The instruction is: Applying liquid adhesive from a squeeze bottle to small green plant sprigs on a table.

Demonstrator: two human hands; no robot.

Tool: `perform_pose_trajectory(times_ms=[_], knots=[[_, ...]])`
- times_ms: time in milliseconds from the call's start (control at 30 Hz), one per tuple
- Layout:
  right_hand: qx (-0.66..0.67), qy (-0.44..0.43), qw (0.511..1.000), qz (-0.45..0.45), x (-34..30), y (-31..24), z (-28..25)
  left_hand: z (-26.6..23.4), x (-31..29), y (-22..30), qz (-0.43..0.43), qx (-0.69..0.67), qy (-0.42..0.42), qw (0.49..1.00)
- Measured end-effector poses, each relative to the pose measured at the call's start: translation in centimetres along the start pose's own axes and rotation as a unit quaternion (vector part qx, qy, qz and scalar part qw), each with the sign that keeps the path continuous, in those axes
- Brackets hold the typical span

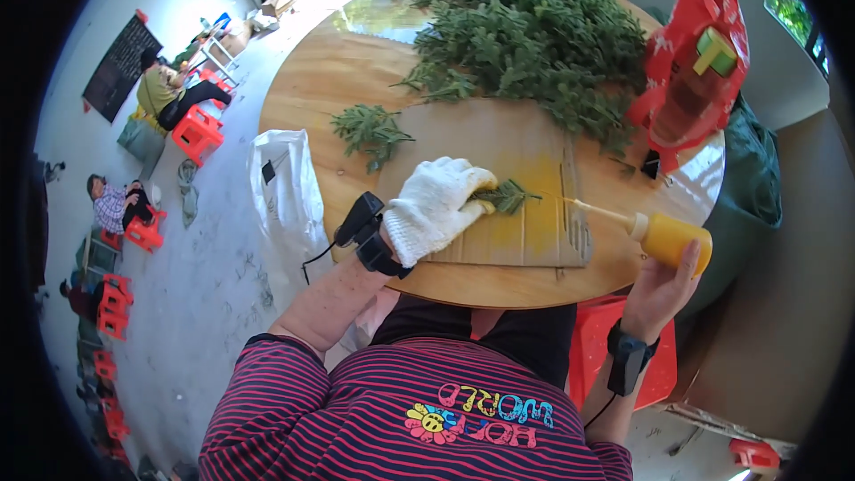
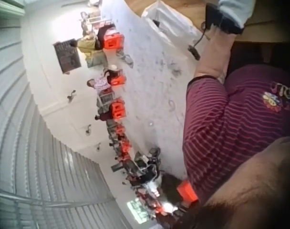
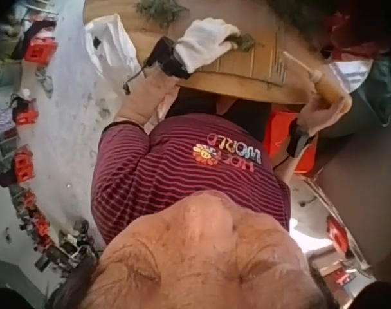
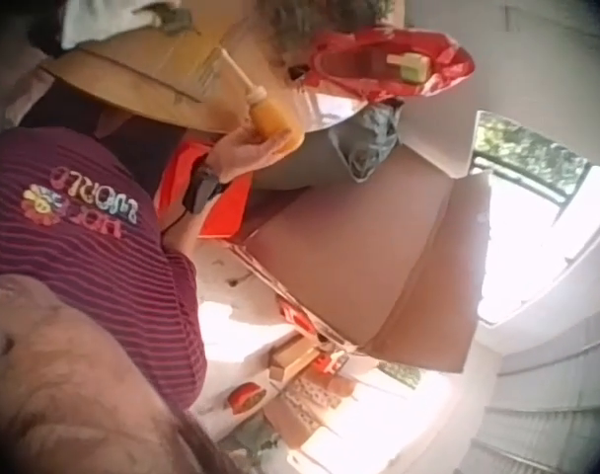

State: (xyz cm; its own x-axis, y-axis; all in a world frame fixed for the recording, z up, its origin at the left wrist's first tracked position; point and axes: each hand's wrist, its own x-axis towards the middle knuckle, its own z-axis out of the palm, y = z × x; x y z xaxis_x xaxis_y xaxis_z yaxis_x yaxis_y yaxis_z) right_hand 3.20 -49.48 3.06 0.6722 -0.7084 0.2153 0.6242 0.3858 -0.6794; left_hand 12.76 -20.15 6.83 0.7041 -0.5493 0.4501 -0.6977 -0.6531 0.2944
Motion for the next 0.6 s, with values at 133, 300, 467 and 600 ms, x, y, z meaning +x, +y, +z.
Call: perform_pose_trajectory(times_ms=[133,300,467,600], knots=[[0.026,-0.001,0.999,0.029,-1.2,1.3,1.1,-2.6,-0.8,-0.7,-0.024,0.06,0.016,0.998],[0.046,-0.016,0.998,0.051,-1.4,2.2,1.5,-7.2,-1.9,-6.0,-0.093,0.176,0.093,0.976],[0.061,-0.028,0.995,0.073,-1.3,3.3,1.9,-6.9,-1.2,-12.5,-0.125,0.175,0.035,0.976],[0.052,-0.048,0.995,0.069,-1.1,3.5,1.6,-6.8,0.0,-14.0,-0.161,0.042,-0.026,0.986]])
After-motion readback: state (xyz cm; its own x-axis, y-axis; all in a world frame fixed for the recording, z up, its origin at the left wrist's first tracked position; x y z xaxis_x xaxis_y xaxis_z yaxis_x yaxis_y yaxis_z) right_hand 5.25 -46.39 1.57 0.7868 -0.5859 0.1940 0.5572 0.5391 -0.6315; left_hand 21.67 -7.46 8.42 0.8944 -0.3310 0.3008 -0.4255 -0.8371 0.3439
